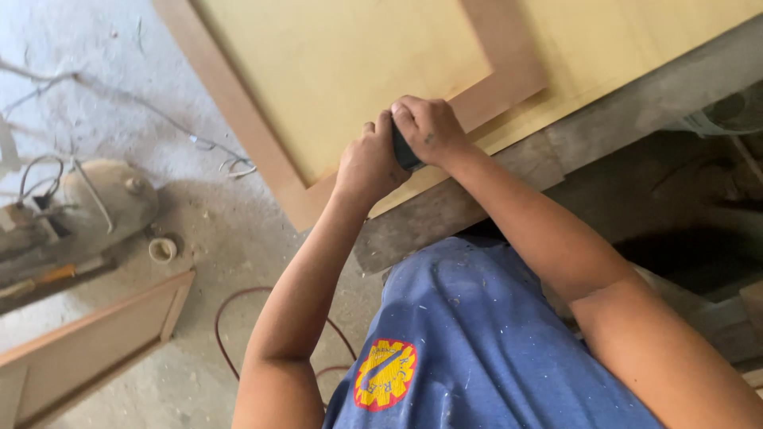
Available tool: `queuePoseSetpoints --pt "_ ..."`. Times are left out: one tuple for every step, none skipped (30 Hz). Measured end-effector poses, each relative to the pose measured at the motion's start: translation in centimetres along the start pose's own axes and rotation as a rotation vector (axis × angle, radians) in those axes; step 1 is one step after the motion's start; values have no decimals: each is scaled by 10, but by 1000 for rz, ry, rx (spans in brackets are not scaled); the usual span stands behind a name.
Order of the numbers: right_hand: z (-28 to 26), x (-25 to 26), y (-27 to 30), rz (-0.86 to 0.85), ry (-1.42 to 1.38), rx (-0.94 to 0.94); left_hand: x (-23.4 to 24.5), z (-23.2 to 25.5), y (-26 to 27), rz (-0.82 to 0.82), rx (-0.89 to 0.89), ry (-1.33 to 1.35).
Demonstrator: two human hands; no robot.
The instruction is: Sanding a wooden frame using an electric orbital sander to smooth the surface
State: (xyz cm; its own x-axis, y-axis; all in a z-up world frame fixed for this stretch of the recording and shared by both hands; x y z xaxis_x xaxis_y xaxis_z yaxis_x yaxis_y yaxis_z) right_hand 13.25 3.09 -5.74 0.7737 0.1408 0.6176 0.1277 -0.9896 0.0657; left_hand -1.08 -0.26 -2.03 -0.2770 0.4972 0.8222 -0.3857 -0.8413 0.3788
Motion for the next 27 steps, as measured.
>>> queuePoseSetpoints --pt "12 12 -4 19 1 -14 1 12 -14 -9 -20 -7" --pt "24 24 -7 53 1 -26 0 25 -27 -29 -33 0" --pt "37 36 -10 88 2 -38 -1 38 -41 -49 -45 7" --pt "43 52 -13 102 2 -51 2 53 -52 -57 -61 1" --pt "50 68 -15 107 0 -84 5 68 -64 -75 -73 11" --pt "55 82 -17 107 -2 -114 8 83 -74 -92 -80 22" --pt "62 100 -19 117 -1 -124 7 95 -86 -99 -92 18" --pt "69 116 -21 63 -31 -130 6 108 -98 -37 -138 48" --pt "75 131 -22 10 -62 -136 6 120 -109 24 -184 77" --pt "86 142 -26 11 -63 -145 6 131 -120 16 -188 79" --pt "95 151 -30 38 -66 -118 7 142 -129 17 -216 67" --pt "102 160 -37 65 -70 -80 11 151 -139 27 -239 52" --pt "109 166 -39 66 -72 -78 7 155 -146 28 -238 49" --pt "115 171 -42 91 -42 -70 4 158 -152 44 -236 70" --pt "121 175 -45 115 -12 -63 1 160 -158 61 -234 92" --pt "116 174 -43 114 -14 -60 -1 157 -155 63 -231 90" --pt "112 172 -41 92 -27 -64 -2 155 -151 78 -240 83" --pt "107 170 -40 72 -41 -66 -2 152 -149 95 -250 73" --pt "104 160 -37 72 -43 -60 1 146 -138 99 -248 69" --pt "100 149 -36 59 -61 -47 4 139 -127 67 -212 75" --pt "97 139 -35 45 -79 -34 6 132 -117 36 -177 82" --pt "93 118 -31 52 -78 -29 12 126 -100 42 -182 77" --pt "89 98 -28 43 -61 23 16 119 -84 31 -109 150" --pt "87 81 -25 43 -41 67 20 114 -71 14 -45 222" --pt "71 74 -22 59 -38 65 21 104 -61 14 -60 216" --pt "56 64 -16 10 -51 34 21 93 -49 -1 -21 174" --pt "40 53 -10 -38 -64 3 21 81 -38 -14 17 133"
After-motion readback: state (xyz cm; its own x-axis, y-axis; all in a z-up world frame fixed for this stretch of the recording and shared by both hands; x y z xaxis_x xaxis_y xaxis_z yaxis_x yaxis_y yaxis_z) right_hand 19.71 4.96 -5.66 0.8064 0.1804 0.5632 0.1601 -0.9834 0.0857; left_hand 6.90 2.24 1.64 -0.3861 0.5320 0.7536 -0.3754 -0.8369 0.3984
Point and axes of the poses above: each hand's wrist, its own y-axis away from the middle knuckle, its own x-axis out of the back of the hand, z = x × y, the point moved 2 cm from there along -y, towards the middle knuckle, and after that the axes turned 8 degrees about -x, right-handed, at the moved point
